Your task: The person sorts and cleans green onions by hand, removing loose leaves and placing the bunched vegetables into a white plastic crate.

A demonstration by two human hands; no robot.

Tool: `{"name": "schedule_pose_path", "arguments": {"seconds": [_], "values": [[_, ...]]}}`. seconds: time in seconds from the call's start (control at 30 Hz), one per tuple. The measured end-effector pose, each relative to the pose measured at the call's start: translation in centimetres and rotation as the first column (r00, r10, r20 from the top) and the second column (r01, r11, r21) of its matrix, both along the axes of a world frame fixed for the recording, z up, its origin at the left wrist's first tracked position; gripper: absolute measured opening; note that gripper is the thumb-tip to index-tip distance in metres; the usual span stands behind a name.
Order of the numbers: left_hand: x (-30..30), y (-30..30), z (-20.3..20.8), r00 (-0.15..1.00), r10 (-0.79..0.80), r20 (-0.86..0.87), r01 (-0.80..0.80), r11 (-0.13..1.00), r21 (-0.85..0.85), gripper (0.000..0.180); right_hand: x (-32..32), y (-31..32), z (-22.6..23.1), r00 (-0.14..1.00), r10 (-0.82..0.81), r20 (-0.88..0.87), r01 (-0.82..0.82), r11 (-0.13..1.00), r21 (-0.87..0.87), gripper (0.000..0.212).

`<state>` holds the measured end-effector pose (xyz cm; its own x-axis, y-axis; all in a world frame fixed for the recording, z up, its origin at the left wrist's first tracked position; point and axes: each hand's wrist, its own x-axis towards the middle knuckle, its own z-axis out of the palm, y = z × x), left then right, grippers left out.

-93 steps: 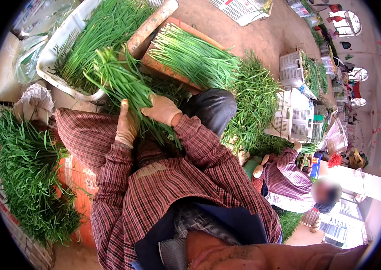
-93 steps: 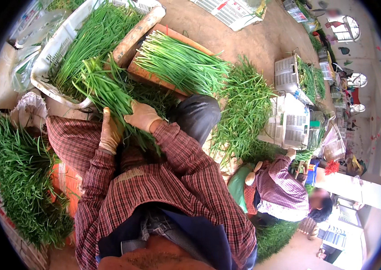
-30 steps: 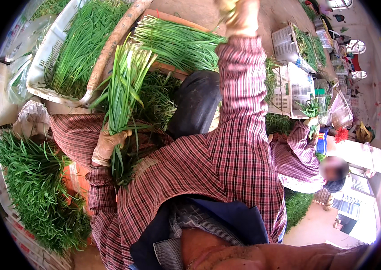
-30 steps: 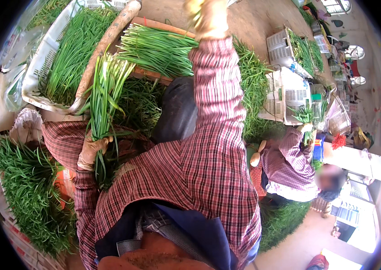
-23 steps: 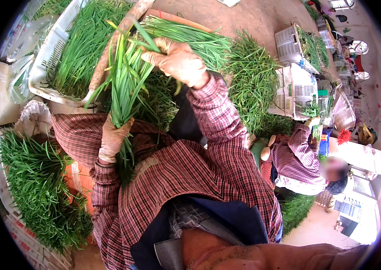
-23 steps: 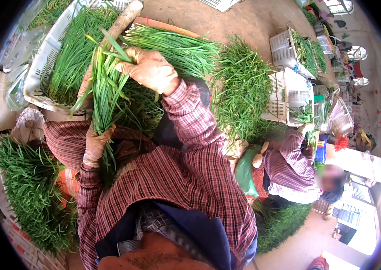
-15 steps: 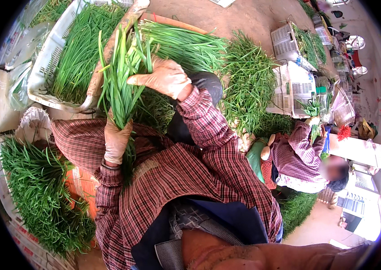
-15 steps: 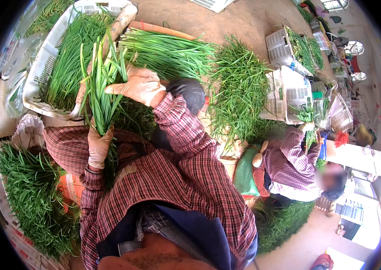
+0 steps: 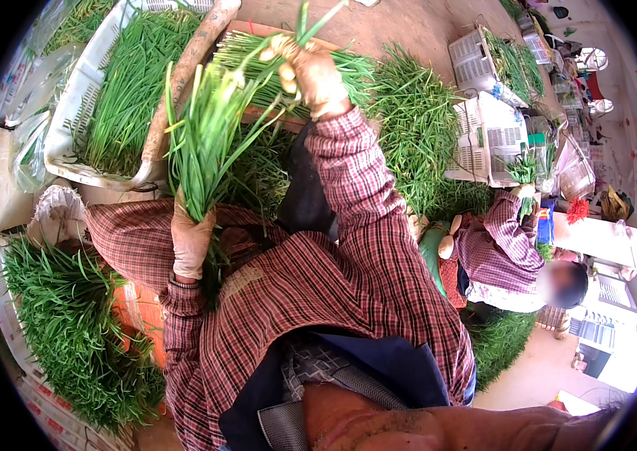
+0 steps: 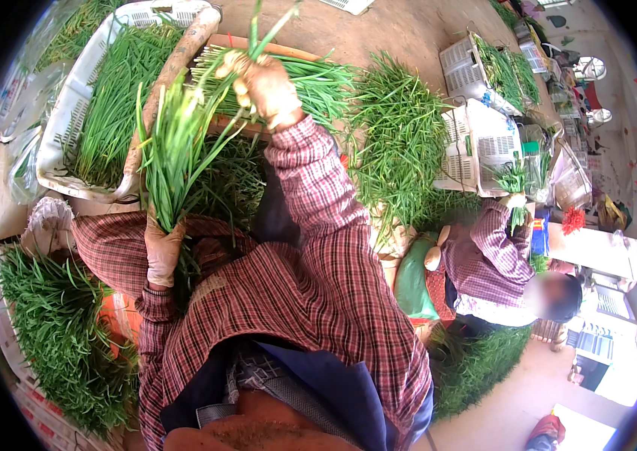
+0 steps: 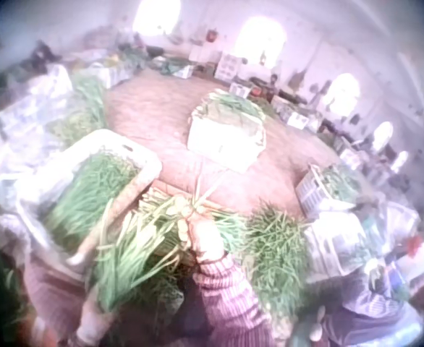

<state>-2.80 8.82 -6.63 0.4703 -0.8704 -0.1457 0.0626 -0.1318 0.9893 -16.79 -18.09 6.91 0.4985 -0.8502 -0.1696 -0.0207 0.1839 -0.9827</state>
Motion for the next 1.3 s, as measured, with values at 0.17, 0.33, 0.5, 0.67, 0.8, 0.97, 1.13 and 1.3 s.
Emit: {"name": "schedule_pose_path", "arguments": {"seconds": [0.17,0.33,0.5,0.67,0.8,0.97,1.13,1.3], "values": [[0.0,0.2,-0.9,0.979,-0.023,0.204,0.02,1.0,0.018,0.069,-2.8,-2.7,1.5,0.866,-0.241,0.438,0.256,0.966,0.025,0.034],[0.1,0.0,0.3,0.922,-0.036,0.386,0.011,0.998,0.068,0.073,-4.7,0.8,5.7,0.606,0.65,-0.46,-0.745,0.666,-0.04,0.05],[1.1,0.1,-0.9,0.894,-0.097,0.438,0.091,0.995,0.035,0.071,-2.5,1.8,5.8,0.73,0.296,-0.616,-0.626,0.651,-0.43,0.051],[0.5,-0.5,1.3,0.882,-0.032,0.47,0.078,0.994,-0.078,0.071,1.5,1.8,2.8,0.48,-0.217,-0.85,-0.845,0.146,-0.515,0.06],[0.7,-0.4,1.6,0.845,-0.044,0.533,0.079,0.996,-0.043,0.073,2.5,1.2,3.3,0.373,-0.241,-0.896,-0.877,0.223,-0.425,0.065],[0.3,-0.9,2.0,0.875,-0.021,0.484,0.077,0.992,-0.097,0.076,3.6,1.7,2.7,0.237,-0.133,-0.962,-0.929,0.26,-0.264,0.068],[0.3,-1.2,1.7,0.904,-0.056,0.423,0.101,0.991,-0.085,0.076,3.6,1.3,-0.6,0.426,0.151,-0.892,-0.858,0.38,-0.345,0.038],[0.4,-1.2,1.7,0.853,-0.044,0.52,0.094,0.993,-0.07,0.076,4.0,0.1,-1.4,0.539,0.233,-0.809,-0.771,0.523,-0.363,0.029]]}}
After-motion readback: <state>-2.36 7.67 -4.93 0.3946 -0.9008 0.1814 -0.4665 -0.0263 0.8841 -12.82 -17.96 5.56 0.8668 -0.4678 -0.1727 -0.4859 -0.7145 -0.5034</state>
